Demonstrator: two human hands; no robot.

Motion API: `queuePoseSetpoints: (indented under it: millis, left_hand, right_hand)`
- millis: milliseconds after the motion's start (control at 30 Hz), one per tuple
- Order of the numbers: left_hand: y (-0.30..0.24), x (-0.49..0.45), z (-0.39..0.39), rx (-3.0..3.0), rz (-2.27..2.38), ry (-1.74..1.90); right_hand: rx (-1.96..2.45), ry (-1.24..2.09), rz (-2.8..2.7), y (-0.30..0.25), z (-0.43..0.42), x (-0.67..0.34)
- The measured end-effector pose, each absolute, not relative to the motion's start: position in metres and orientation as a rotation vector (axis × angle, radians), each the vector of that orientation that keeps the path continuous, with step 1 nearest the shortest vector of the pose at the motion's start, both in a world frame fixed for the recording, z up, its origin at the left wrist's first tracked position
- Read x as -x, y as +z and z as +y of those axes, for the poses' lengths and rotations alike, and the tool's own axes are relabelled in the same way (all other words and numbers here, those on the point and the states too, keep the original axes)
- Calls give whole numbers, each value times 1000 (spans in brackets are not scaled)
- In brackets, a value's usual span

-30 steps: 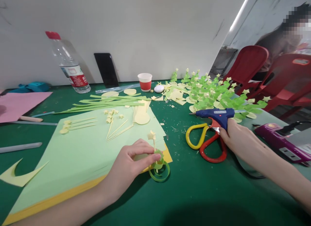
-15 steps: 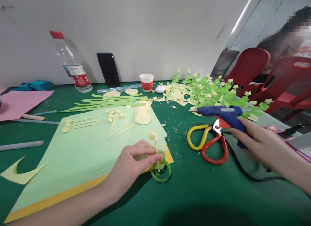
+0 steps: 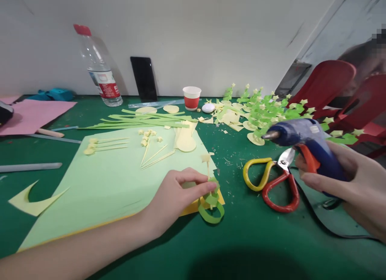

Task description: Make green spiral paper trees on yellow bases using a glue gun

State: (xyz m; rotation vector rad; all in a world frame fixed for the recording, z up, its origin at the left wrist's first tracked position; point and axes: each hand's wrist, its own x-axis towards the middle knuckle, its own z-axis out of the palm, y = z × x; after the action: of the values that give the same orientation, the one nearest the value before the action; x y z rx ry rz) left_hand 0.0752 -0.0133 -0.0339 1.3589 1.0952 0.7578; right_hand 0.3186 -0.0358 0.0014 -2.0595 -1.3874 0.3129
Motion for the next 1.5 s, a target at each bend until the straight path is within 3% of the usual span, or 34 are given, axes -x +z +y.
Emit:
queuePoseSetpoints:
  millis: [267, 600, 1167, 1500]
  left_hand:
    - [-37, -76, -7, -1248, 995, 762]
    - [-38, -76, -6, -1142, 1014, 724]
    - [-40, -75, -6, -1257, 989, 716]
    - [-32, -74, -5, -1194, 1015, 614]
  right_hand:
    - [2070, 434, -1194, -16, -47, -277]
    - [2092, 7, -1412, -35, -50, -261]
    - [2163, 178, -1469, -37, -51, -273]
    - [2126, 84, -1541, -40, -53, -278]
